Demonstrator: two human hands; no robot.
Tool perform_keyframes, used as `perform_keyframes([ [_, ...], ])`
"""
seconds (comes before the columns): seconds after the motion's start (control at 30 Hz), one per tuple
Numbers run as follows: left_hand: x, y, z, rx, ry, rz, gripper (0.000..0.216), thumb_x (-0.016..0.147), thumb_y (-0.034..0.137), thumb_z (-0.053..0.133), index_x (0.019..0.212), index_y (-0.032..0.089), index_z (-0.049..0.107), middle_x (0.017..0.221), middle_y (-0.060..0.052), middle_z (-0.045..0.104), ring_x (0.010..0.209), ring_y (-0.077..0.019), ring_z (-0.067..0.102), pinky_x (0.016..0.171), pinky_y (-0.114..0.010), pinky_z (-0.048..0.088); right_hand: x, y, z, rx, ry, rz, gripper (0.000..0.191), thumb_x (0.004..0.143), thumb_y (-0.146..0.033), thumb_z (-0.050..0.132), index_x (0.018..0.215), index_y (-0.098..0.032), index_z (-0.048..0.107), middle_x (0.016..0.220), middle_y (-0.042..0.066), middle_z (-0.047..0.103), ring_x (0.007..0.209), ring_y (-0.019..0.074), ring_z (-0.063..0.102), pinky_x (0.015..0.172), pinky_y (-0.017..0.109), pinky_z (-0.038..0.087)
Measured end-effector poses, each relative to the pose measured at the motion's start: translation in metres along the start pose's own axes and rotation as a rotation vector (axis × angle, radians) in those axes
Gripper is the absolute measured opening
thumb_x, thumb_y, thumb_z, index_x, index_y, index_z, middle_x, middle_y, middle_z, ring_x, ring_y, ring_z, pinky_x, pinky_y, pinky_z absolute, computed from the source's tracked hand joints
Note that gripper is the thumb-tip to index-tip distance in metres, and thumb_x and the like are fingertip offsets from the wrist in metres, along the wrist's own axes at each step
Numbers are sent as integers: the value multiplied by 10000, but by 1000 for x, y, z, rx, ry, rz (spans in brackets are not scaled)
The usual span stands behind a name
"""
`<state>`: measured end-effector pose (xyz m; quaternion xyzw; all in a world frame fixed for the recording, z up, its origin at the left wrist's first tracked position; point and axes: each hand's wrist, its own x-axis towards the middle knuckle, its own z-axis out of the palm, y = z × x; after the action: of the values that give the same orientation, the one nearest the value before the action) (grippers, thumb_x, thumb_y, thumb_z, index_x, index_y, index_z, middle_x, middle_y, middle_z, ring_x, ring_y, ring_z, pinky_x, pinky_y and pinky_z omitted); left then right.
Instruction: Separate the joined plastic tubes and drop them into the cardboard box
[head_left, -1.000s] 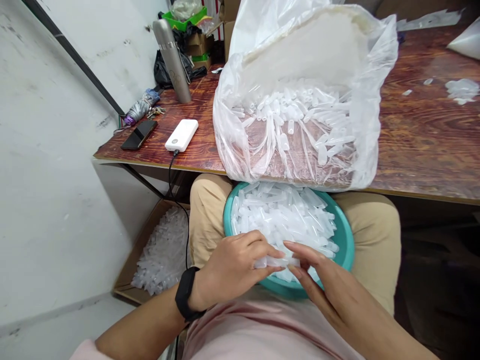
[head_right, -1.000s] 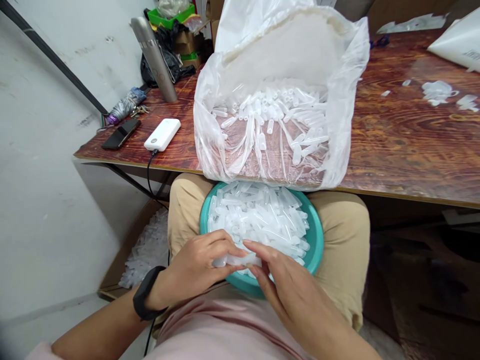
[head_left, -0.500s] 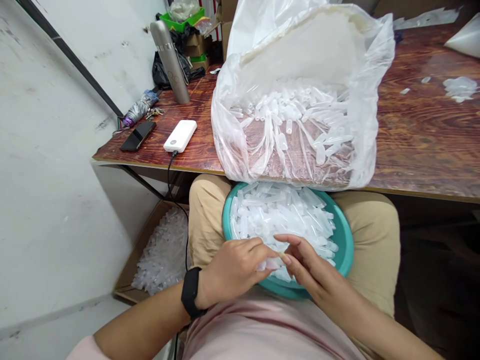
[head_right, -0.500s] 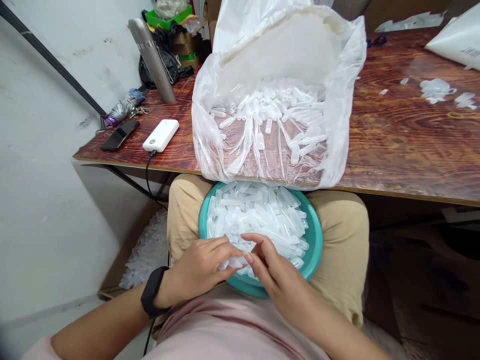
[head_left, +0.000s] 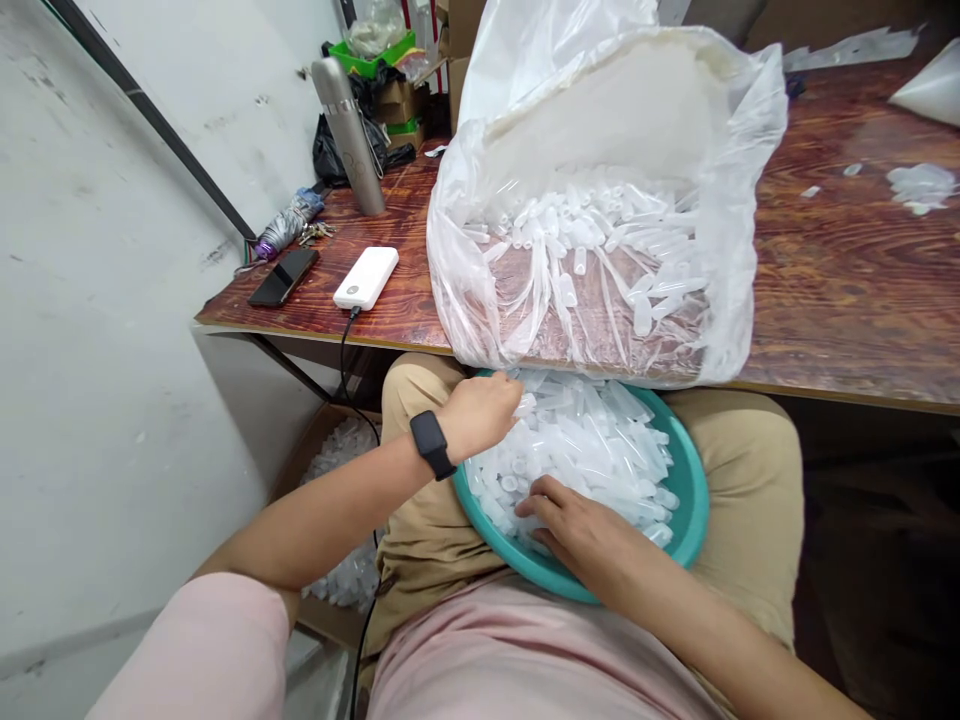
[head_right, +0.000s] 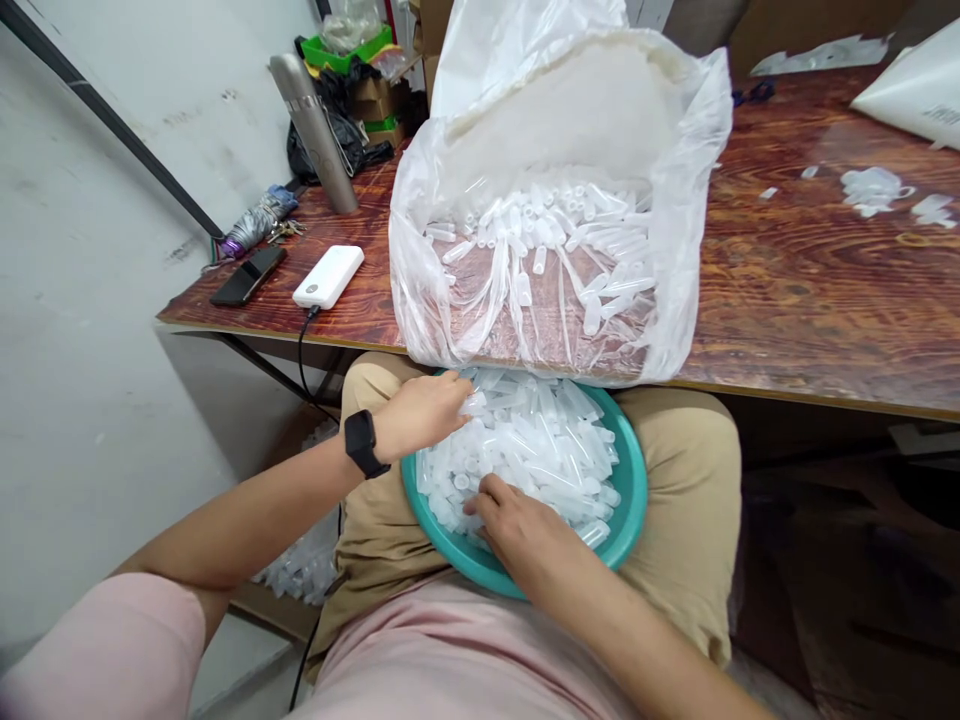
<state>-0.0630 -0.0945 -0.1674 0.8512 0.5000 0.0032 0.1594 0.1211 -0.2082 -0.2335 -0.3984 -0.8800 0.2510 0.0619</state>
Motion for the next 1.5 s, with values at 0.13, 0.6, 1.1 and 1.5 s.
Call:
perform_keyframes([
  [0.13,6,8,1,57,-45,-24,105,916,96,610,959,80,704,1073,-225,715,1022,-366,735,860,-444,577,-3,4,-2,5,39,20,301,997,-93,466,1226,-165,648,1075,106,683,914,254,737,780,401,611],
  [0.6,-54,17,20,-1544,-203,-204,584,776,500,812,1239,193,631,921,-31,725,535,-87,614,397,-175,338,-24,10,-21,328,620,237,253,1039,-367,533,1204,-267,696,1136,86,683,987,204,704,778,313,593],
  [1.1,-82,55,40,-1920,408,-342,544,739,378,912,1083,218,523,861,-7,757,650,-108,677,533,-171,477,-14,-27,-35,325,735,158,213,991,-318,651,1202,-288,637,1037,21,696,789,138,682,738,267,593],
  [1.5,-86,65,47,-2077,449,-294,412,835,285,853,1122,236,561,916,-8,778,823,-124,743,730,-203,542,-15,-40,-35,224,868,142,274,992,-277,667,1259,-268,611,1091,13,732,909,143,710,860,256,585],
])
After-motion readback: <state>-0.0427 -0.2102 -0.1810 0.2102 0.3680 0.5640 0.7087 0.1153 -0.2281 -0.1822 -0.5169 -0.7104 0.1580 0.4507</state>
